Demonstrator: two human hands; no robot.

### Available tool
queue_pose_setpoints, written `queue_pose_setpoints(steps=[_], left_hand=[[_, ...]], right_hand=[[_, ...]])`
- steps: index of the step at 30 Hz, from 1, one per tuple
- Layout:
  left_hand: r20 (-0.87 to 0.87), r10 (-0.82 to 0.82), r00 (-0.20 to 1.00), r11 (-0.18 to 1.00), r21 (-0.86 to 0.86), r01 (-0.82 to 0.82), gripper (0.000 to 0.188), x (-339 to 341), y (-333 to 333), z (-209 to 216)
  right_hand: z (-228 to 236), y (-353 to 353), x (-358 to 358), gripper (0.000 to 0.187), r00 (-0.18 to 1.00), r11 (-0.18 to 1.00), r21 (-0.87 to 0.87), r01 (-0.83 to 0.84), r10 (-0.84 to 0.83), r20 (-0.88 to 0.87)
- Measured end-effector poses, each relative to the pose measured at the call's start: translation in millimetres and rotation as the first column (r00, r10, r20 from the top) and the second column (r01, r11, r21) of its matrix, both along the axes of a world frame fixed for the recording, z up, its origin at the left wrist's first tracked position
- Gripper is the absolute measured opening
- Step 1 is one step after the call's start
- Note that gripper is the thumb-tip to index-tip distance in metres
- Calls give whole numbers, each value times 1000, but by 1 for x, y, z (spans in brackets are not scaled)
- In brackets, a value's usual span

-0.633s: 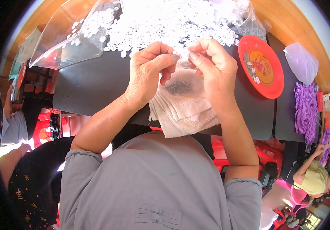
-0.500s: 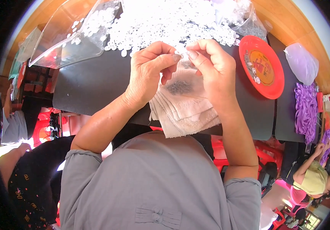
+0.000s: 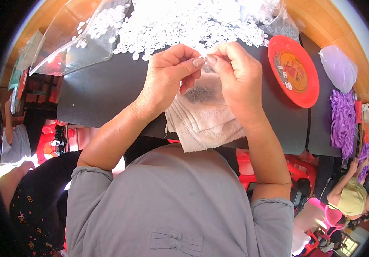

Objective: Inspecting and sorting small white plastic components at a workbench.

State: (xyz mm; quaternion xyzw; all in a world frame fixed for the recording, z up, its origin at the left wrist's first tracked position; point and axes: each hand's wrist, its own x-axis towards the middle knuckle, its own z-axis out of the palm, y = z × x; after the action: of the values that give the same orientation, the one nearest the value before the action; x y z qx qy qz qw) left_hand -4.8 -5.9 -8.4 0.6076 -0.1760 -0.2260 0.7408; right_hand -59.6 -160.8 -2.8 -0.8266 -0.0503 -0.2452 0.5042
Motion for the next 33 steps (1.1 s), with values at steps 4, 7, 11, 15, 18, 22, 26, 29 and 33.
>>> queue_pose_setpoints(steps=[4, 7, 11, 15, 18, 22, 26, 29, 33], left_hand=[[-13, 25, 1000, 999, -37, -25, 11, 0, -1, -8], [-55, 30, 998, 996, -88, -35, 10, -3, 0, -8], [-35, 65, 997, 996, -53, -67, 10, -2, -1, -6], [-80, 84, 993, 996, -36, -88, 12, -1, -1, -4], [-98, 78, 992, 996, -36, -82, 12, 1, 1, -1], [-102, 69, 992, 996, -44, -74, 13, -1, 3, 1], [24, 96, 995, 995, -12, -95, 13, -3, 1, 2], [65, 108, 992, 994, -6, -108, 13, -5, 0, 2], [94, 120, 988, 993, -17, -119, 13, -5, 1, 1]], right_hand=[[-7, 7, 1, 6, 1000, 998, 52, -18, 19, -14], [-9, 11, 2, 7, 999, 998, 64, -21, 24, -47], [-11, 14, 2, 7, 998, 994, 113, -9, 16, -54], [-3, 12, 2, 6, 993, 970, 233, 67, -42, -109], [-1, 6, 2, 11, 993, 940, 330, 88, -57, -101], [6, 5, 2, 16, 997, 907, 420, 37, -2, -83], [7, 3, 2, 19, 993, 899, 437, 22, 31, -114], [7, 4, 2, 18, 993, 885, 465, 13, 44, -111], [7, 5, 3, 18, 995, 886, 464, 6, 43, -95]])
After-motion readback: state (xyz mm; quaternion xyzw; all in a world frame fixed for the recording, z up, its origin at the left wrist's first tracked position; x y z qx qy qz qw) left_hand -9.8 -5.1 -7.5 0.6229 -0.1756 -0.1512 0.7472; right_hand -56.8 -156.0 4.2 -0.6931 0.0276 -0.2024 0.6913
